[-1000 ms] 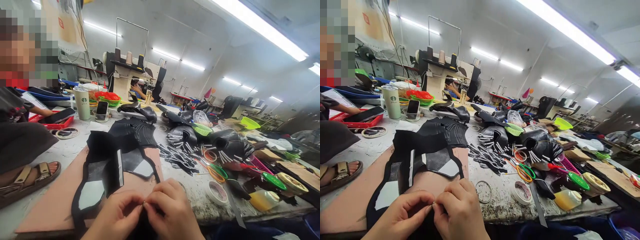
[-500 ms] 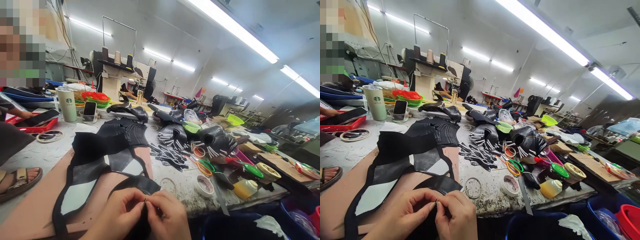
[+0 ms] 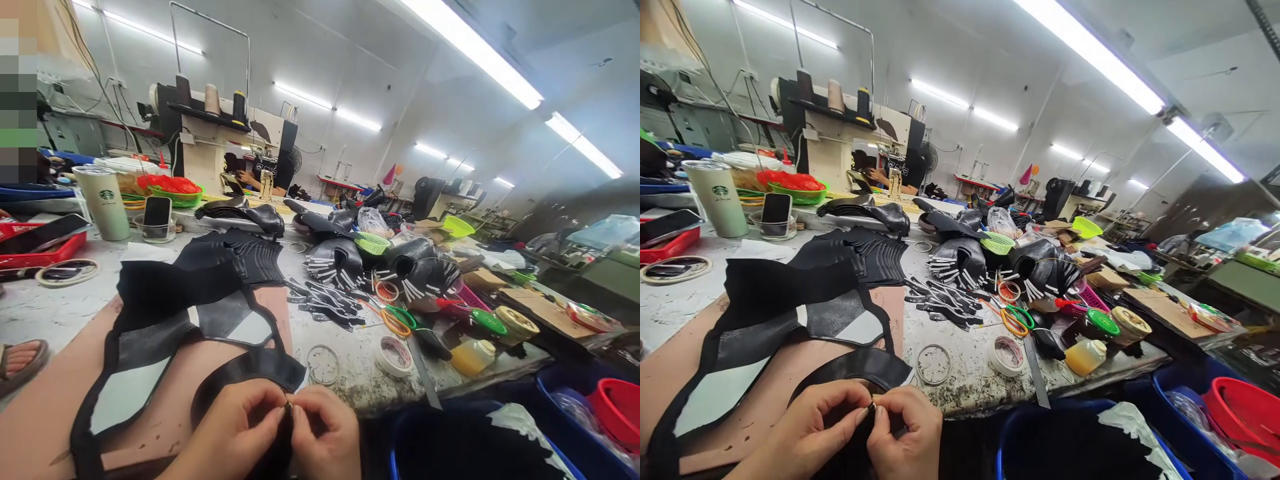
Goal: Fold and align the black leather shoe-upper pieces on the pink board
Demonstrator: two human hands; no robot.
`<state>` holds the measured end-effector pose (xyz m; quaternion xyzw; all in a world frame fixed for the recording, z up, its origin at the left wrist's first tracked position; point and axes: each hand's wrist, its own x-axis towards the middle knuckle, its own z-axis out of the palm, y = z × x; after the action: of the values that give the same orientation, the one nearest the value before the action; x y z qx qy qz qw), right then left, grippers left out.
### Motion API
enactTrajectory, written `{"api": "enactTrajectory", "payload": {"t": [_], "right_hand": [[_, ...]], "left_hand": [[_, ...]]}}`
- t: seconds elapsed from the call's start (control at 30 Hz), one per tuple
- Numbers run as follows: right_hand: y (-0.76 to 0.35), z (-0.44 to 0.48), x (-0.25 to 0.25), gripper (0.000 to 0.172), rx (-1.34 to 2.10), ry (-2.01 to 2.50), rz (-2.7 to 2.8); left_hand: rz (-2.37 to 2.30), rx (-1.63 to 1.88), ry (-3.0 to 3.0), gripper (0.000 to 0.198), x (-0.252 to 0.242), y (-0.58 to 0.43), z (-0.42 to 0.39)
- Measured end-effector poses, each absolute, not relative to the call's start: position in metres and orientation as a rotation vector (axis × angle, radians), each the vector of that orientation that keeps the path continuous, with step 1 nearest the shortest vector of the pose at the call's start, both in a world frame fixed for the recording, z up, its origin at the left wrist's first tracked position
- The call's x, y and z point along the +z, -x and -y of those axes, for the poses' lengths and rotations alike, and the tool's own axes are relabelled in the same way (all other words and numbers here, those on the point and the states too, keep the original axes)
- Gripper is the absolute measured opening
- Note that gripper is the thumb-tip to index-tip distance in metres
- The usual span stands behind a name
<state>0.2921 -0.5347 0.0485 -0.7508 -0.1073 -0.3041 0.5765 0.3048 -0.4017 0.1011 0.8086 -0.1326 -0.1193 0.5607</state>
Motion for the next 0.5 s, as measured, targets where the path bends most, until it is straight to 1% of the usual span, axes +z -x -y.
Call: {"api": "enactTrajectory", "payload": {"t": [0.13,0.2,0.3,0.37,0.4,0.5], "right_hand": [[-0.291,0.535,0.049,0.012,-0.567,1.644,0.178],[-0.293,0.537,0.049,0.012,-0.450,1.494,0.059],[-0.297,0.557,0.045,0.023,-0.187,1.088,-0.144],[-0.297,0.582,0.038,0.030,-0.057,0.967,-0.171],[-0.296,0.595,0.034,0.033,0.007,1.023,-0.143],[-0.293,0.622,0.021,0.043,0.195,1.407,-0.003]], "left_hand": [[0.267,-0.351,-1.892,0.025,0.103,-0.308,0.405],[0.278,-0.375,-1.879,0.027,0.105,-0.310,0.408],[0.264,-0.393,-1.830,0.032,0.107,-0.310,0.409],[0.257,-0.374,-1.807,0.034,0.107,-0.309,0.406],[0.267,-0.359,-1.806,0.034,0.106,-0.308,0.404],[0.371,-0.305,-1.860,0.029,0.100,-0.303,0.399]]}}
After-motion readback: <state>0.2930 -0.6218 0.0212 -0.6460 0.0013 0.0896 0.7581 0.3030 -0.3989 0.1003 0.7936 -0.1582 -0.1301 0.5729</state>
